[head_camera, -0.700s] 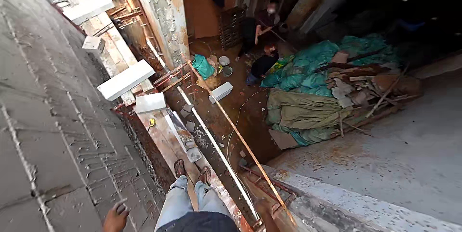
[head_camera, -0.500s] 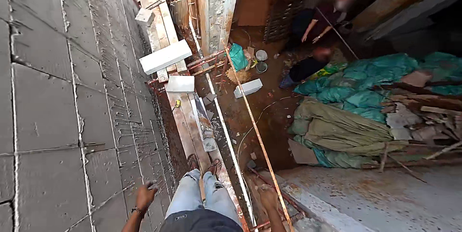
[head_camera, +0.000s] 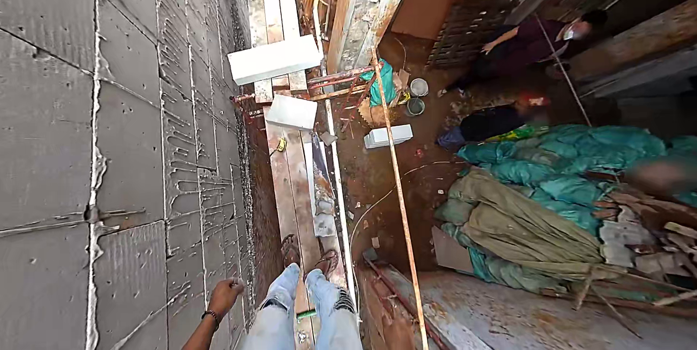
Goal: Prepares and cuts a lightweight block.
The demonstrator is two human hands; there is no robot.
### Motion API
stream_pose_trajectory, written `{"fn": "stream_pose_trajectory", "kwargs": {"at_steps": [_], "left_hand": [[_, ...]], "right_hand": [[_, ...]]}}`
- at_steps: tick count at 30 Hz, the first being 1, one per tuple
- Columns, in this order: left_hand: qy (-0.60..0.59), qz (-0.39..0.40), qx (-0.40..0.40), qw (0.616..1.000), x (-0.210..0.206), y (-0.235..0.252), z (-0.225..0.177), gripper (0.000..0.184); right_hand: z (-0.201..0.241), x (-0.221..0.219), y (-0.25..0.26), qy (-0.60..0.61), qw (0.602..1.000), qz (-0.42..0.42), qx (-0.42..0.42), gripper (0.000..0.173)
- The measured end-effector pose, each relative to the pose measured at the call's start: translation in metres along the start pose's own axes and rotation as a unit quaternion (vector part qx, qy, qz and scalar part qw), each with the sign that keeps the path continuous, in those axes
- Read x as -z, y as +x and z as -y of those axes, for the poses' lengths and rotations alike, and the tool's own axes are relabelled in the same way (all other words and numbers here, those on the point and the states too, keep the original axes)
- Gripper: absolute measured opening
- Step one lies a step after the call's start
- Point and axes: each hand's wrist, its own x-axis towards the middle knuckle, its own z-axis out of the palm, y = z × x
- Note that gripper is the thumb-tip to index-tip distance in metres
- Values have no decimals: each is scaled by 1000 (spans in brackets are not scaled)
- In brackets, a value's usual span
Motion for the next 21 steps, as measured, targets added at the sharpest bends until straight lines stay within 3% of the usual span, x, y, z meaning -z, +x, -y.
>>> {"fn": "stream_pose_trajectory", "kwargs": {"at_steps": [3, 5, 11, 13, 16, 21], "left_hand": [[30, -9, 25, 999, -9, 70, -14, 29], [21, -19, 0, 1000, -21, 124, -30, 27], [68, 0, -59, 996, -70, 297, -113, 45], [87, 9, -88, 992, -91, 350, -142, 40], [102, 6, -132, 986, -123, 417, -178, 29], [84, -39, -231, 969, -150, 504, -228, 31]], "right_hand": [[24, -29, 64, -17, 999, 21, 23, 51], [49, -53, 121, -33, 998, 46, 33, 52], [161, -117, 320, -63, 985, 27, 158, 50], [199, -129, 372, -122, 971, 32, 202, 51], [239, -149, 434, -224, 929, 31, 295, 52], [254, -199, 520, -334, 802, -13, 495, 59]]}}
